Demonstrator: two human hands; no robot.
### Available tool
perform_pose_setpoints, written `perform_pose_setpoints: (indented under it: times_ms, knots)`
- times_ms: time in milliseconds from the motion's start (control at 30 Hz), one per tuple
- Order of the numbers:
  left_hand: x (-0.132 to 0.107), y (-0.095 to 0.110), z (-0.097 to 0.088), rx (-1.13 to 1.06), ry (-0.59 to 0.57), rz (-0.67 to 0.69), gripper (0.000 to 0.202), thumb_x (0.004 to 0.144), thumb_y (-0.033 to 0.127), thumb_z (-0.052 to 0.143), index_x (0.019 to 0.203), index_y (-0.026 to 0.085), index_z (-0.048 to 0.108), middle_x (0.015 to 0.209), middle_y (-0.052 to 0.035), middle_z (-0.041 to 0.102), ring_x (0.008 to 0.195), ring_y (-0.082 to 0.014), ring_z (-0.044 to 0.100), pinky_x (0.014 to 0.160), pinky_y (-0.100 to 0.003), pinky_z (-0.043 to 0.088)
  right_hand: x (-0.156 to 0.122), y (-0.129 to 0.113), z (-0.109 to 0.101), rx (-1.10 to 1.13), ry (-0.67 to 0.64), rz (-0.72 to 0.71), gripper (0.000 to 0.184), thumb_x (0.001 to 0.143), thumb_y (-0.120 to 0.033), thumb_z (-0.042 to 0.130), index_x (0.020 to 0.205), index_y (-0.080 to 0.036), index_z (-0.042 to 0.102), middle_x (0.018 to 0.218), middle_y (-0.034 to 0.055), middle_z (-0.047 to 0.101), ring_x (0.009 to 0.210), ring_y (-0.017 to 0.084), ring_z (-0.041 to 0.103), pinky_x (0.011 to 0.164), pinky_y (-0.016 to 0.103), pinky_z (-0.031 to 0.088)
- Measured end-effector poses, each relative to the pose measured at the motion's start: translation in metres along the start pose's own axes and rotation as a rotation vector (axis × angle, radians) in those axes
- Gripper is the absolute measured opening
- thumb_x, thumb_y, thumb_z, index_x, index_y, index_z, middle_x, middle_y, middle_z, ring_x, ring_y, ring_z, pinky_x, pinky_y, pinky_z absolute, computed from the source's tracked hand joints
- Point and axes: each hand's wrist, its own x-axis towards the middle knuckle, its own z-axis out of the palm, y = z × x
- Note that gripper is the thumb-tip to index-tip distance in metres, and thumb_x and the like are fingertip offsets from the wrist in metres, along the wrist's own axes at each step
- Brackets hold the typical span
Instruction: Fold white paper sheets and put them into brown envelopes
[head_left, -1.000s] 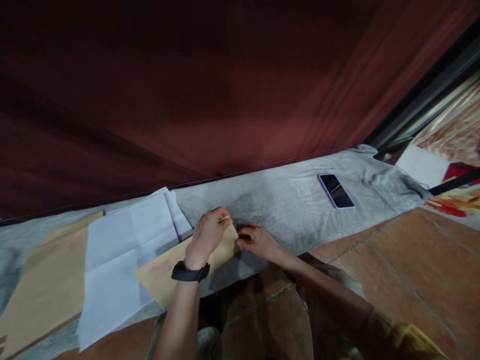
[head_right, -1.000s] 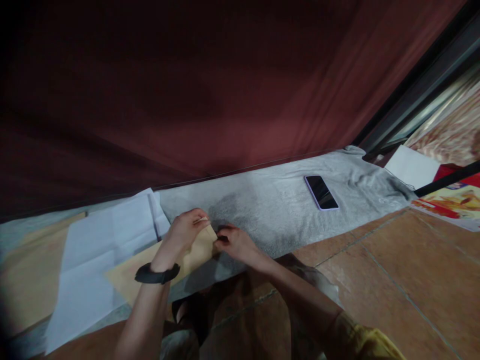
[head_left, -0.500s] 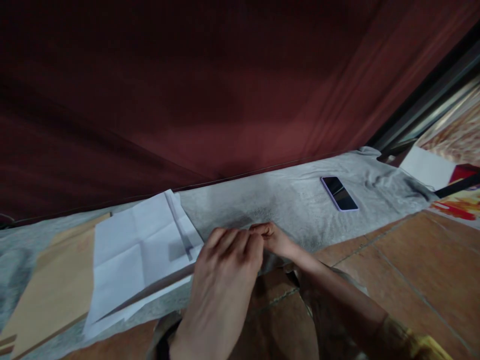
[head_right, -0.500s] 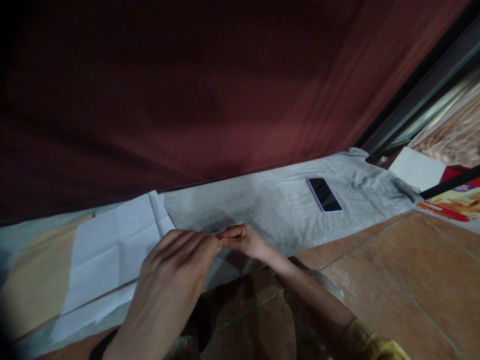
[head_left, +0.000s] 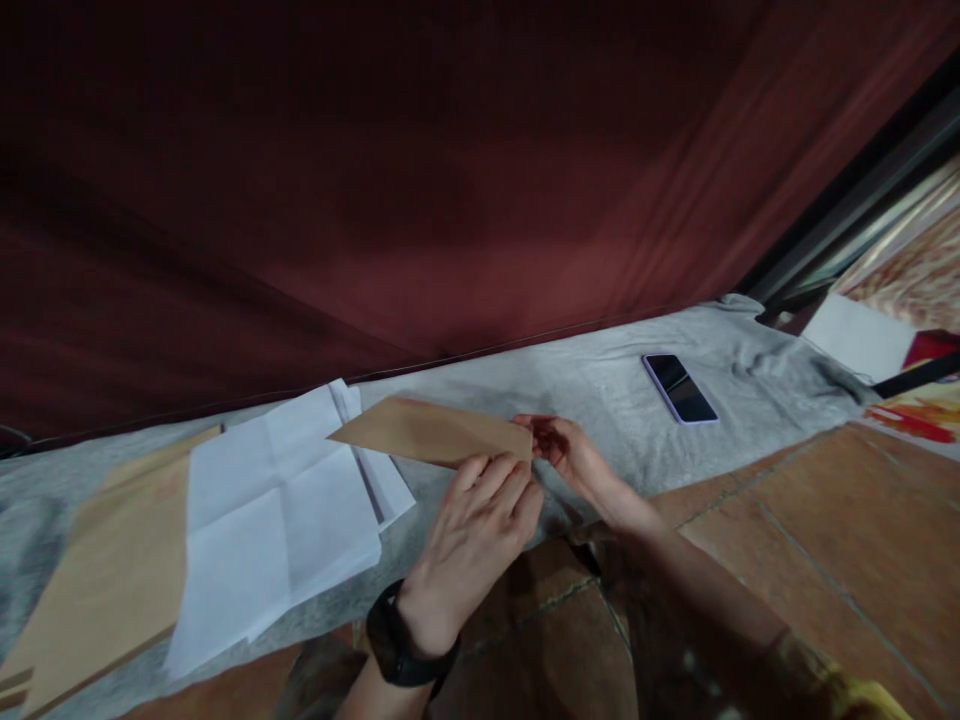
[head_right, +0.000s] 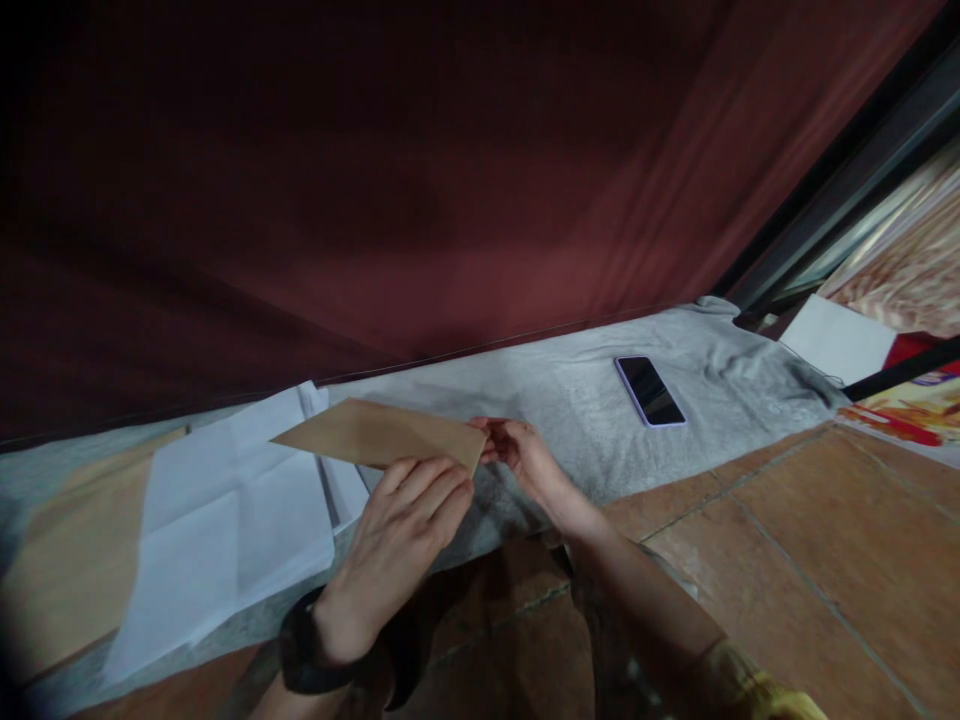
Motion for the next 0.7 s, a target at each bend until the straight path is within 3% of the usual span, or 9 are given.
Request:
perform_pose_setpoints:
  times_ms: [133, 233, 467, 700]
  knots:
    - [-0.017, -0.005, 0.036, -0.021, 0.009, 0.051, 0.018, 0.093, 0.007, 0.054, 0.098, 0.019, 0.066, 0.114, -0.0047, 0.072, 0.110, -0.0211, 0.062, 0.095, -0.037, 0.044, 0.004, 0.004, -0.008, -0.012, 0.073, 0.000, 0.028, 0.073, -0.039, 0.076, 0.094, -0.020, 0.074, 0.094, 0.0043, 0.074, 0.080, 0.017, 0.067, 0.071, 0.028, 0.055]
    - [-0.028, -0.012, 0.056, -0.070, -0.040, -0.013, 0.020, 0.093, 0.007, 0.053, 0.100, 0.019, 0.067, 0.119, -0.0060, 0.071, 0.113, -0.0214, 0.061, 0.098, -0.038, 0.045, 0.006, 0.011, -0.015, 0.005, 0.136, -0.002, 0.037, 0.068, -0.034, 0.084, 0.102, -0.023, 0.072, 0.092, 0.0015, 0.073, 0.082, 0.017, 0.068, 0.078, 0.031, 0.057]
    - [-0.042, -0.021, 0.077, -0.206, -0.032, -0.261, 0.023, 0.090, 0.005, 0.053, 0.097, 0.021, 0.067, 0.123, -0.0062, 0.070, 0.117, -0.0234, 0.061, 0.099, -0.039, 0.048, 0.010, 0.021, -0.024, -0.050, 0.153, 0.087, 0.036, 0.061, -0.030, 0.086, 0.091, -0.019, 0.070, 0.090, 0.0022, 0.072, 0.076, 0.016, 0.068, 0.076, 0.030, 0.058]
    - [-0.055, -0.014, 0.101, -0.215, -0.064, -0.422, 0.026, 0.091, 0.007, 0.049, 0.108, 0.023, 0.061, 0.133, -0.0070, 0.064, 0.119, -0.0250, 0.060, 0.099, -0.046, 0.052, 0.006, 0.017, -0.026, -0.161, 0.115, 0.112, 0.028, 0.059, -0.027, 0.082, 0.084, -0.024, 0.069, 0.085, 0.0013, 0.071, 0.077, 0.019, 0.068, 0.077, 0.035, 0.059]
